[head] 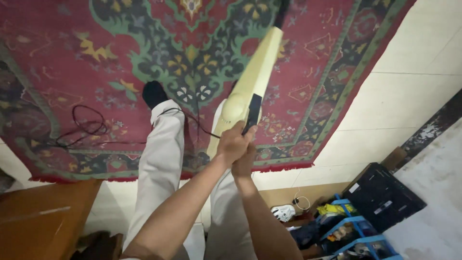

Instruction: Inspecting and manipulating a handheld vacuum cleaner and its power cord.

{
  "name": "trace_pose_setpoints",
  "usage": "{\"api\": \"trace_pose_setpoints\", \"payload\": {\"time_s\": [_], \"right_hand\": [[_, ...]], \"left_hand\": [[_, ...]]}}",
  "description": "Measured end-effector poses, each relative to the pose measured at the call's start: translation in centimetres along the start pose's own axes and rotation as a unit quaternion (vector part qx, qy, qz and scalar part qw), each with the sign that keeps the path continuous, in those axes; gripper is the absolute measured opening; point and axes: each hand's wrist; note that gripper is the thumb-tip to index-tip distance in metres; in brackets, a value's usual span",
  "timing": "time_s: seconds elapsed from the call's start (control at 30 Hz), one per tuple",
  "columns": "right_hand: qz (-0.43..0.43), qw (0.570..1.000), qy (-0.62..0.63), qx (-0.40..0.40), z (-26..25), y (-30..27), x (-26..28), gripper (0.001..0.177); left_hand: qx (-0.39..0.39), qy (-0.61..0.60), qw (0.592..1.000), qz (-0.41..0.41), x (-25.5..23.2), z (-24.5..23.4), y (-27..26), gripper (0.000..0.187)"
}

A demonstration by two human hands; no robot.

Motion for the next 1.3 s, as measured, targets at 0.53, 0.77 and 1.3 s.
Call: {"api": "trace_pose_setpoints", "payload": {"time_s": [0.53, 0.77, 1.3], "right_hand": [[0.095, 0.978, -0.182, -0.042, 0.0, 3.8, 3.9, 0.045], [0.071, 0.991, -0.076, -0.086, -2.1, 6.8, 2.9, 0.051], [0.16, 0.972, 0.011, -0.171, -10.0, 5.2, 1.0, 0.049]], "left_hand": [[-0.036, 0.093, 0.995, 0.013, 0.7, 2.9, 3.2, 0.067], [0.014, 0.109, 0.993, 0.036, -1.0, 5.9, 4.6, 0.065], [0.118, 0.188, 0.975, 0.004, -3.3, 13.6, 1.8, 0.064]]}}
Point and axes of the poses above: each hand's wrist, its own y-axis towards the middle knuckle, its own z-axis out of the palm, x = y × z, and after that the axes turned 9 degrees about -x, right-handed
